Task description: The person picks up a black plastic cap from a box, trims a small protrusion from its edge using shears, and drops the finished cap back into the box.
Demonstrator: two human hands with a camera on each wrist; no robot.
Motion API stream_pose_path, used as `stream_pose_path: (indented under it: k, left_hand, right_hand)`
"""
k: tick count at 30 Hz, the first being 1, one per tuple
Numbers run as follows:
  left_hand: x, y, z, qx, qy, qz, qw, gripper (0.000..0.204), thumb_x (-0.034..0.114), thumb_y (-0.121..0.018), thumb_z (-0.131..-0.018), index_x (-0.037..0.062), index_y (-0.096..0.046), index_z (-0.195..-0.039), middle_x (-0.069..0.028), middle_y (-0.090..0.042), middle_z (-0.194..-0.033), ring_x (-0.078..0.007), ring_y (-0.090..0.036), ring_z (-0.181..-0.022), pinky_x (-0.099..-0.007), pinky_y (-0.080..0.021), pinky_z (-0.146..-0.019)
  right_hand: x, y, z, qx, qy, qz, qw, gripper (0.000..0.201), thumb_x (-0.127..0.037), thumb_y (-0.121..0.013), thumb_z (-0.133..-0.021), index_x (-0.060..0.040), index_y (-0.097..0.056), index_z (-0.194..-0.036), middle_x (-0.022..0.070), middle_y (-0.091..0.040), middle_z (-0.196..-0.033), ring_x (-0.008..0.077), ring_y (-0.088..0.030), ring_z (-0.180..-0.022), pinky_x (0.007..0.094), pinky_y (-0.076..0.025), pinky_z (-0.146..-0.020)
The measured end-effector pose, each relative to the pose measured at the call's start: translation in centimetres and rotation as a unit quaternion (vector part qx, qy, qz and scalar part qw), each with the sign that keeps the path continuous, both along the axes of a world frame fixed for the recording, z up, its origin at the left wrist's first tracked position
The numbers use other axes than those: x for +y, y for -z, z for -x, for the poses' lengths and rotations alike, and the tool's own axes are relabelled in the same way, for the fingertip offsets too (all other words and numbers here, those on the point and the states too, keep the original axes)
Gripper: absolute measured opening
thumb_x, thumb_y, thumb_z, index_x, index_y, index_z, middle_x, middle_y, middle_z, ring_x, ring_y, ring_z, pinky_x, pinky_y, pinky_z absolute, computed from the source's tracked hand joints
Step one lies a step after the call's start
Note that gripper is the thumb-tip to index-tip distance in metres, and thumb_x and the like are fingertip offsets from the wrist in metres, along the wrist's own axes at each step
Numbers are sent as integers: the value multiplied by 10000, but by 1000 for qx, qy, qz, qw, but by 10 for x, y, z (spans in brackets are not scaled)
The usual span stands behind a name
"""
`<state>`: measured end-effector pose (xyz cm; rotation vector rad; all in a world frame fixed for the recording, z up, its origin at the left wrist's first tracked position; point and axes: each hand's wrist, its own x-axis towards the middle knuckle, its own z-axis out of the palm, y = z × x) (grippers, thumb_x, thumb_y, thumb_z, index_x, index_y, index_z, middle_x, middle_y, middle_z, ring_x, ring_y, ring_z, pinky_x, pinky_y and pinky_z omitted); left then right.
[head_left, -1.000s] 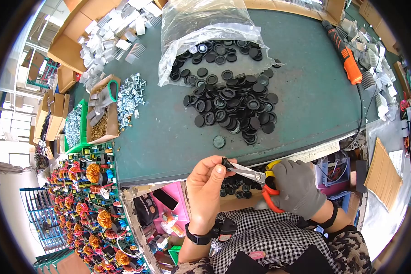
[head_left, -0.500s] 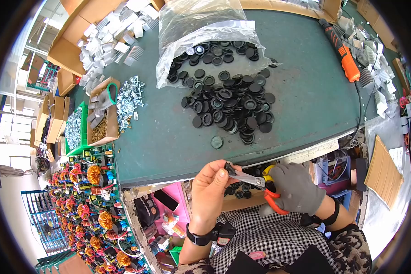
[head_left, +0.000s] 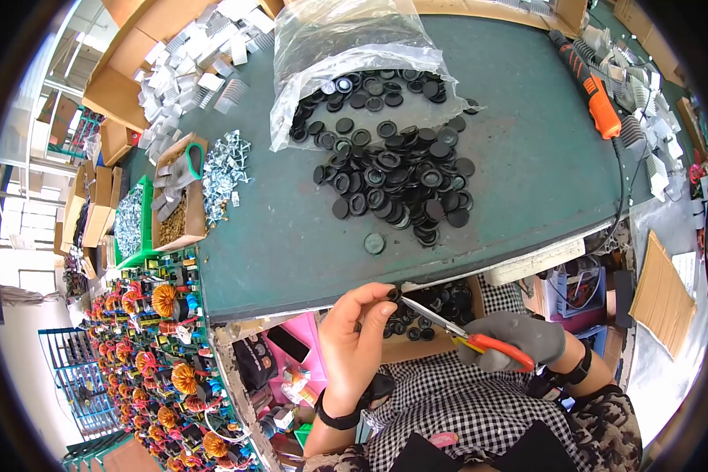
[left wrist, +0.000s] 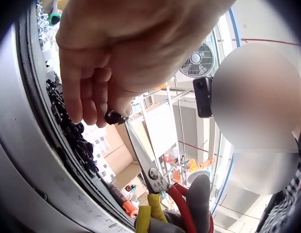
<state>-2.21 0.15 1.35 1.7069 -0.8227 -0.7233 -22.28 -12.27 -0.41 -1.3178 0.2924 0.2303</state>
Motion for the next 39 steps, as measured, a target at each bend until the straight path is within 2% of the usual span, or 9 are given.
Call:
stream_pose_path:
  k: [6,10,18,22,24,25,28,33,39]
  left_hand:
    - [0,-23,-7,-200,150,-86,964,217,52,-648,-732,42,-616,-947,-66,-607,-753,-177,-572,-701,-276,-447,-673]
    - [-8,-27,-17,-338,209,-100,912,287,109,-671,-692,54,-619,-968,-92,-579,-845,-268,-529,-808,-341,-427,-708]
    - [-49,-2,-34,-561,43,-34,826,217,109,-684,-683,55,-645,-890,-83,-587,-900,-266,-528,-829,-354,-414,-706]
    - [-33,-3,-37,-422,37,-1,906,121,26,-691,-687,34,-599,-766,-80,-604,-968,-221,-552,-819,-327,-415,-760]
    - [-27,-3,-33,17,51,45,998,113,66,-694,-726,45,-597,-780,-78,-611,-997,-146,-556,-838,-287,-421,-781]
    - [-23,-9,-29,171,57,54,982,131,71,-679,-766,47,-579,-847,-89,-591,-1054,-100,-533,-875,-243,-410,-796]
    - [-17,-1,-26,325,76,108,937,213,97,-683,-772,40,-553,-931,-79,-584,-1029,-99,-524,-868,-234,-403,-785]
    - [-14,10,-20,394,67,143,905,409,307,-704,-747,32,-552,-1008,-46,-532,-947,-151,-514,-858,-277,-391,-789]
    - [-13,16,-17,409,33,161,898,303,266,-672,-785,37,-560,-949,-55,-536,-923,-145,-516,-832,-270,-398,-773]
  right_hand:
    - [-3,-18,13,33,-29,247,968,454,-420,-687,-725,-21,-550,-891,110,-568,-694,243,-559,-615,322,-424,-563]
    - [-10,-23,32,74,-5,261,962,480,-451,-714,-678,-34,-563,-862,111,-559,-661,258,-549,-592,326,-420,-548]
    - [-4,-14,22,12,93,329,940,510,-504,-690,-671,-38,-543,-817,138,-528,-622,314,-540,-584,347,-412,-525]
    - [0,-15,14,39,76,384,919,636,-602,-652,-632,-17,-529,-848,153,-532,-642,334,-559,-614,360,-428,-535]
    - [2,-17,4,-3,88,431,898,671,-617,-658,-606,-7,-529,-853,151,-540,-662,327,-564,-614,363,-436,-537]
    - [3,-18,0,-43,102,476,872,706,-633,-665,-580,2,-529,-858,149,-548,-682,320,-570,-615,365,-445,-539]
    - [6,-13,-11,-60,110,535,836,744,-650,-671,-554,9,-536,-872,133,-561,-712,297,-583,-616,364,-454,-543]
    - [8,-17,-19,-8,85,572,816,700,-617,-680,-572,10,-535,-848,125,-543,-696,294,-557,-596,366,-430,-540]
    - [7,-20,-23,-6,71,602,795,567,-506,-695,-596,-13,-530,-822,106,-552,-694,259,-566,-604,351,-425,-545]
